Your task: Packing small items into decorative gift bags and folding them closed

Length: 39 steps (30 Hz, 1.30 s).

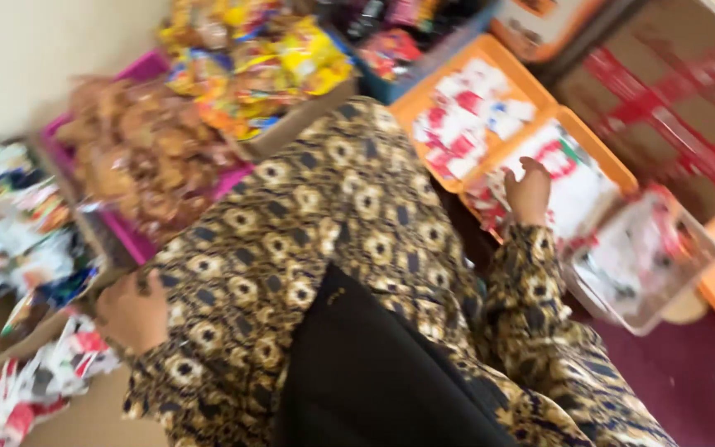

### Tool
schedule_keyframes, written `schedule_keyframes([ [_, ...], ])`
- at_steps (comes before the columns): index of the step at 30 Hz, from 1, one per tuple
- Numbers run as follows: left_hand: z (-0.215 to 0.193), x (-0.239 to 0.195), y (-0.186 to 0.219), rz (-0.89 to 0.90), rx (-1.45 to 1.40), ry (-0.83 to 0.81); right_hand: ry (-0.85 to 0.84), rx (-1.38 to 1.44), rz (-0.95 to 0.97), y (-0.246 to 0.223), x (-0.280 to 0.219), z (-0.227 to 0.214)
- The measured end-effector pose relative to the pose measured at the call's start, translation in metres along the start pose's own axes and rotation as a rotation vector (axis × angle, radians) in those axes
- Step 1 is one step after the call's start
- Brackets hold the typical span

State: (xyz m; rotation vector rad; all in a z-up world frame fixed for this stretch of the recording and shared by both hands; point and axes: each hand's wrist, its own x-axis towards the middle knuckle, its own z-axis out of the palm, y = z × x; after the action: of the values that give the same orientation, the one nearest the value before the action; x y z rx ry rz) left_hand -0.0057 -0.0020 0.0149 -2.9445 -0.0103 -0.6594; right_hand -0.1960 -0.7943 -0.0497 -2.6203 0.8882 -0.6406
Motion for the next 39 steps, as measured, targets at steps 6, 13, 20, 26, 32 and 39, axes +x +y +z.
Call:
schedule_keyframes([
  [6,-0.044,-0.006,0.014,0.006,-0.082,-0.168,-0.070,-0.246,0.380,0.066,-0.062,-0.001],
  [13,-0.040,-0.009,0.016,0.004,-0.148,-0.118,-0.092,-0.210,0.628,0.028,-0.048,-0.023],
  [20,-0.030,-0.004,0.014,-0.091,-0.067,-0.240,-0.101,0.008,0.543,-0.012,-0.031,-0.046],
  [26,-0.027,-0.004,0.013,-0.087,-0.065,-0.248,-0.301,-0.068,0.390,-0.020,-0.021,-0.036],
  [32,-0.015,-0.007,0.007,-0.065,-0.039,-0.178,-0.198,0.000,0.404,-0.031,-0.027,-0.045],
  [39,-0.048,-0.011,0.030,-0.033,-0.093,-0.175,0.251,-0.017,0.079,-0.055,0.016,-0.067],
])
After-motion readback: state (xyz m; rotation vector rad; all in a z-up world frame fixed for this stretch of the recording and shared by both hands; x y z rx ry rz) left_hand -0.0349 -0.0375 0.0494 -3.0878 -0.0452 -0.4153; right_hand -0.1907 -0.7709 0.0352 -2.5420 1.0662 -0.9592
